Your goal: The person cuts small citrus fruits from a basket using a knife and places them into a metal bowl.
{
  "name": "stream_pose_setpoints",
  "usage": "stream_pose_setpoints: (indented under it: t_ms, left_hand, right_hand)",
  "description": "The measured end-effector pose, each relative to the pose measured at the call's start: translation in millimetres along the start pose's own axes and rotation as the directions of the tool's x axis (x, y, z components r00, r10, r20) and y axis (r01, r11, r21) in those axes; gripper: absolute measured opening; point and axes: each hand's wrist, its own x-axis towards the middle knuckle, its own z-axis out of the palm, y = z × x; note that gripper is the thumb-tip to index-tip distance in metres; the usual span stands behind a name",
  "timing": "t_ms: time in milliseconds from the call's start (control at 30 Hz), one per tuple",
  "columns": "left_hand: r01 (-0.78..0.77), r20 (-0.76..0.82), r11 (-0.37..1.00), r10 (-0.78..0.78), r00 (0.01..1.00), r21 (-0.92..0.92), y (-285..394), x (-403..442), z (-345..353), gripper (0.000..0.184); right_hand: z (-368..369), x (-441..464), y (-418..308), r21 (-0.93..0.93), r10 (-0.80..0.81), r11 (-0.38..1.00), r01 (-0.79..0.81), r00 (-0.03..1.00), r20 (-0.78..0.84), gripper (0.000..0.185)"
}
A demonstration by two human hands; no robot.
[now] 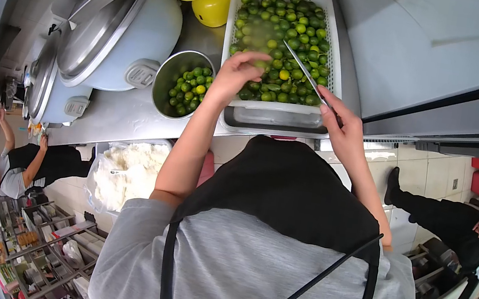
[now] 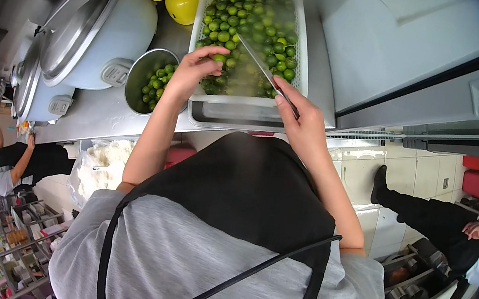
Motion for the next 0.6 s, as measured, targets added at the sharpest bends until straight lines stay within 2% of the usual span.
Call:
stream_pose_setpoints:
  t_ms: [33, 67, 100, 233, 400, 600]
  left_hand:
    - [0.051, 0.034, 0.943, -0.043, 0.999, -0.329, 9.4, -4.9, 1.2, 0.034]
    - [0.107, 0.080, 0.777, -0.074, 0.994, -0.620, 14.7, -7.2, 2.0, 0.034]
    - [0.126, 0.123, 0.694, -0.054, 0.991, -0.709, 16.3, -7.8, 1.1, 0.034]
    - [0.099, 0.047, 0.739, -0.090, 0.995, -0.667, 28.4, -13.7, 14.1, 0.031]
    - [-0.016, -0.054, 0.791, -0.022, 0.998, -0.611, 25.5, -15.6, 23.0, 0.020]
    - [-0.007, -0.032, 0.751, -0.019, 0.999, -0.660, 27.3, -17.3, 24.5, 0.020]
  right_hand:
    - [-0.1, -0.4, -0.5, 0.045, 0.031, 0.999, -0.031, 1.000, 0.001, 0.031]
    - [0.4, -0.7, -1.1, 0.043, 0.033, 0.999, -0.033, 0.999, -0.004, 0.031]
    - [2.0, -0.6, -1.8, 0.085, 0.032, 0.996, -0.033, 0.999, 0.008, 0.031]
    - [10.9, -1.0, -2.9, 0.147, 0.034, 0.988, -0.043, 0.998, 0.062, 0.032]
    - [17.2, -0.1, -5.8, 0.130, 0.041, 0.990, -0.058, 0.991, 0.129, 0.032]
    - [19.0, 5.0, 3.4, 0.152, 0.079, 0.984, -0.097, 0.989, 0.124, 0.033]
